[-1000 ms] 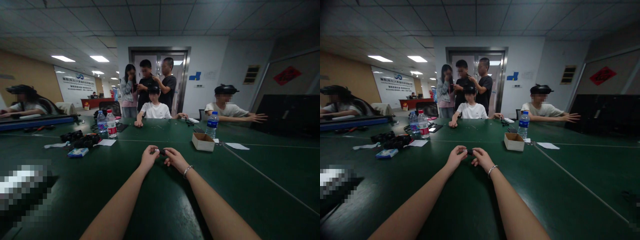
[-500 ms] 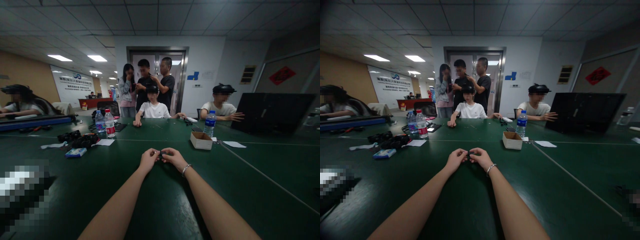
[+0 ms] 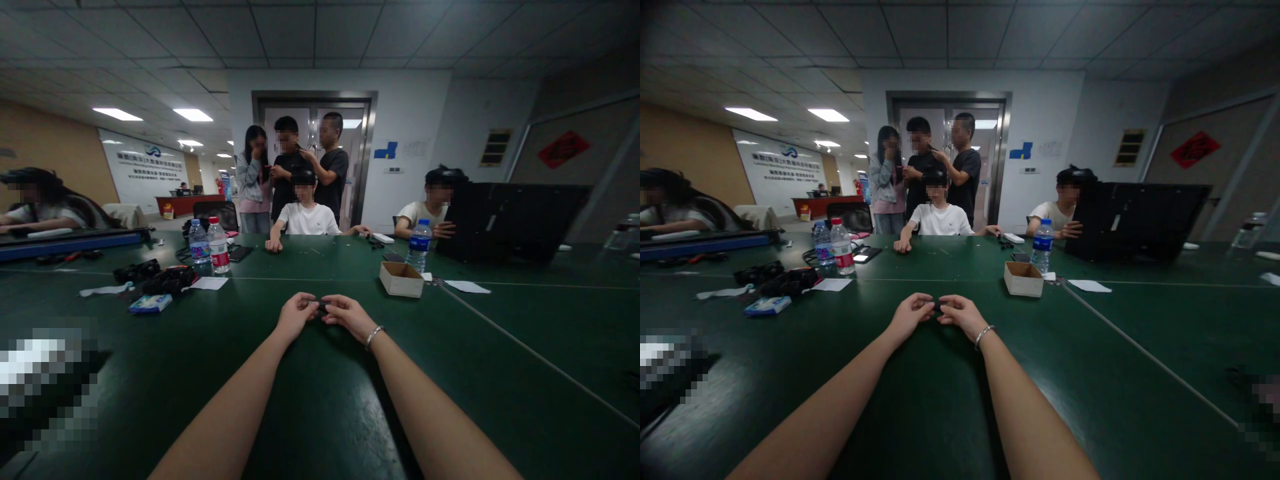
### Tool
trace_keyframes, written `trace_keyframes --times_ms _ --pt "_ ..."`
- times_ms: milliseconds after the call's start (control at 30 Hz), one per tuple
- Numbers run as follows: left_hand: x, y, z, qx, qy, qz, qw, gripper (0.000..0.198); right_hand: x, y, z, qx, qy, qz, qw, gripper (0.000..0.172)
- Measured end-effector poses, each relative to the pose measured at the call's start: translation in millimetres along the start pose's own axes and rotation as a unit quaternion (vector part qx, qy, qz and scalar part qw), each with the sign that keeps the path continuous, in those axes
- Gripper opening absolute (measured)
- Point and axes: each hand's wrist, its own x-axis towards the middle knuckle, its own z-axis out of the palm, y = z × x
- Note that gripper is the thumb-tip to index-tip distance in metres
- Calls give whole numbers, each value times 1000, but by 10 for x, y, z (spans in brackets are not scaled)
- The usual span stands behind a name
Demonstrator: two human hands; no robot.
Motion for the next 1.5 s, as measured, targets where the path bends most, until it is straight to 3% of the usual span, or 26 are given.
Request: trace_keyframes --times_ms 300,800,1067,1500 --pt "-18 14 -36 8 -21 59 998 23 46 26 -13 -19 22 16 999 16" --pt "12 -23 -26 30 -24 -11 999 24 75 81 -63 -41 4 -24 999 30" --pt "24 -22 -22 73 -17 -24 997 34 27 56 -62 -27 -18 -36 999 40" --pt "-17 2 -13 10 -33 72 997 24 63 50 -55 -2 9 0 1000 22"
